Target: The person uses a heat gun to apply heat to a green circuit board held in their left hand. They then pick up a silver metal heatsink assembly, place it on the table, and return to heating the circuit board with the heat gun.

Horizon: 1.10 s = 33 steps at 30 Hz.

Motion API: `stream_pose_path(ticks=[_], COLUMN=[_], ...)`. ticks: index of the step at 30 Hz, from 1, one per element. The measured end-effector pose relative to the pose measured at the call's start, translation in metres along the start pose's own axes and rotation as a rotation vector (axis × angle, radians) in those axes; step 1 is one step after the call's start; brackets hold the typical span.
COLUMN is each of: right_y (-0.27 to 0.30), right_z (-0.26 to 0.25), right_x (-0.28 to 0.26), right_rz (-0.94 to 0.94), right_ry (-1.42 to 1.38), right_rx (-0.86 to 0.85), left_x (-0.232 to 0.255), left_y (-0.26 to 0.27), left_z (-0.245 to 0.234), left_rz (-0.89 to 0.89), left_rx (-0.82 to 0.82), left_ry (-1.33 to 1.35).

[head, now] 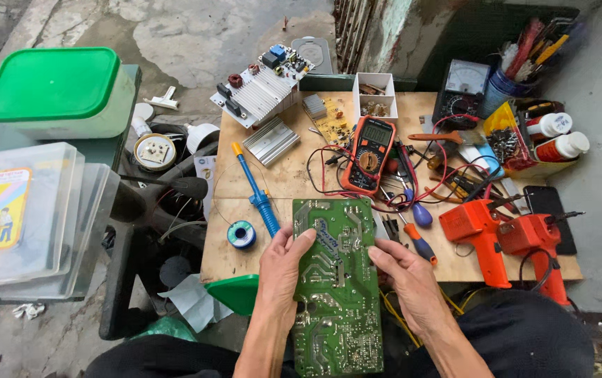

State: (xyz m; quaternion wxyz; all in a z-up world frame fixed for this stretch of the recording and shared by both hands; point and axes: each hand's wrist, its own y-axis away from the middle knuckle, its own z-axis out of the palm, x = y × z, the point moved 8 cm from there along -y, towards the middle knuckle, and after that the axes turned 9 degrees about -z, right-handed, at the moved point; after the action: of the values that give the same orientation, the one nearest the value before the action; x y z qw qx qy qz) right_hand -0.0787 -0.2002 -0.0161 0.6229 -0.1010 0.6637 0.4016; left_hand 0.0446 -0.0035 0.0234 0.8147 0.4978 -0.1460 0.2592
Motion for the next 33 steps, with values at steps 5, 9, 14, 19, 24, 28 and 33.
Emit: stream_pose_path(ticks=[5,9,14,19,24,28,33], right_y=[-0.001,-0.001,-0.005,-0.007,-0.002,-0.005,-0.001], right_z=[-0.003,-0.004,-0.009,-0.009,-0.007,-0.007,-0.006], right_x=[0.002,0.003,0.01,0.009,0.006,0.01,0.008], right_rz=[-0.028,-0.037,-0.049,-0.086,-0.073,-0.064,-0.053], right_ry=[0.0,0.018,0.018,0.03,0.035,0.044,0.033], right_rx=[-0.021,-0.057,-0.059,-0.095,-0.092,-0.1,-0.093], left_x=[-0.013,-0.013,-0.019,-0.023,-0.028,-0.024,-0.012], left_y=[-0.017,-0.011,-0.016,-0.02,-0.027,-0.02,0.002], left_z=[-0.012,-0.011,-0.013,-0.014,-0.018,-0.017,-0.009], left_rz=[-0.03,-0.081,-0.089,-0.088,-0.106,-0.113,-0.109], left_rx=[0.007,0.023,0.022,0.014,0.008,0.037,0.097], left_ry=[0.078,0.058,0.043,0.063,0.075,0.006,-0.031])
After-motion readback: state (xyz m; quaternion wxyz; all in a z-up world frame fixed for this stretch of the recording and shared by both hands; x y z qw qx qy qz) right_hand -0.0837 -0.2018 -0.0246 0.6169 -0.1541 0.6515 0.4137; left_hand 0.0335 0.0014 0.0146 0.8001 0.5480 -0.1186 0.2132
